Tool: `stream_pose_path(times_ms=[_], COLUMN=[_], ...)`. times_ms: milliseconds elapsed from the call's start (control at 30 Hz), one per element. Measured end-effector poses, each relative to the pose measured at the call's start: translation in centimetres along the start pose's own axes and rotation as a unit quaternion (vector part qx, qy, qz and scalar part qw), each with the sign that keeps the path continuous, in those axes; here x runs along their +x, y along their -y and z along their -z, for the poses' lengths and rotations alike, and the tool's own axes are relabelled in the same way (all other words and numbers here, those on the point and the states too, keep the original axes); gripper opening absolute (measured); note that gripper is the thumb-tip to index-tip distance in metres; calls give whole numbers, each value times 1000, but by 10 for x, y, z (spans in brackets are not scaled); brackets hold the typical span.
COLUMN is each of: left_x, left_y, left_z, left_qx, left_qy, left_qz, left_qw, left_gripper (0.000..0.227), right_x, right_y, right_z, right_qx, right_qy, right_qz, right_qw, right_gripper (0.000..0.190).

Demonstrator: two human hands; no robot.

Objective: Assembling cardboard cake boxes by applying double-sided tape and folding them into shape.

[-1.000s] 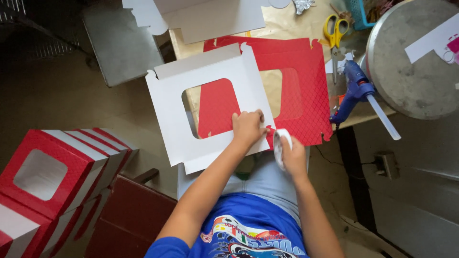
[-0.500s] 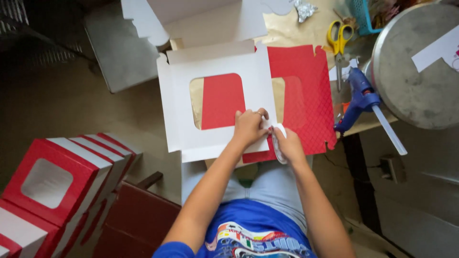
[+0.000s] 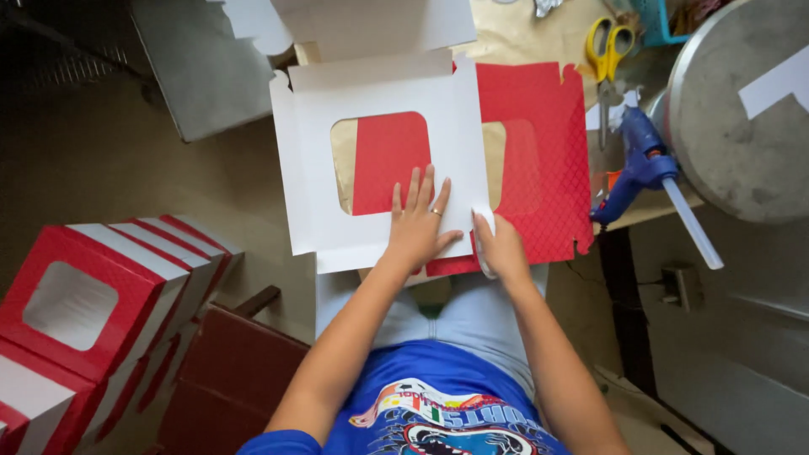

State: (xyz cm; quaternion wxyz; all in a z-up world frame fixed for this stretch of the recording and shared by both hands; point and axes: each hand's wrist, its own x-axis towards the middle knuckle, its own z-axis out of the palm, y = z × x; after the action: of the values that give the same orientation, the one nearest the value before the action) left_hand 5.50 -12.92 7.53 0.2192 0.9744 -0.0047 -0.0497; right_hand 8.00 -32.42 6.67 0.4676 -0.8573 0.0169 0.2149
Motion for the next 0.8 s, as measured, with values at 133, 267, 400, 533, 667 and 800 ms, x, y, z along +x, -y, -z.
stream_pose_path(times_ms=[133, 267, 400, 533, 667, 800], left_x=[3, 7, 3, 8, -6, -47], left_y=[3, 2, 5, 5, -1, -23], left_z=[6, 2, 2, 6, 1, -6], left_qx=[-4, -10, 0, -6, -42, -123], left_qy=[9, 3, 28, 20, -1, -196], left_qz=[10, 3, 4, 9, 2, -88], left_qw=[1000, 1000, 1000, 1000, 999, 969], left_gripper=[107, 107, 109, 108, 105, 65], right_x=[-20, -12, -9, -20, -31, -21], right_y=[37, 30, 53, 50, 41, 38], right_z=[-3, -2, -6, -2, 2, 0], right_qx=[-49, -54, -23, -47, -99, -106], right_qy=[-41, -30, -34, -47, -30, -50], right_qz=[8, -50, -80, -46, -11, 18], right_qw=[998, 997, 996, 997, 995, 993], right_gripper=[38, 40, 45, 44, 43, 42])
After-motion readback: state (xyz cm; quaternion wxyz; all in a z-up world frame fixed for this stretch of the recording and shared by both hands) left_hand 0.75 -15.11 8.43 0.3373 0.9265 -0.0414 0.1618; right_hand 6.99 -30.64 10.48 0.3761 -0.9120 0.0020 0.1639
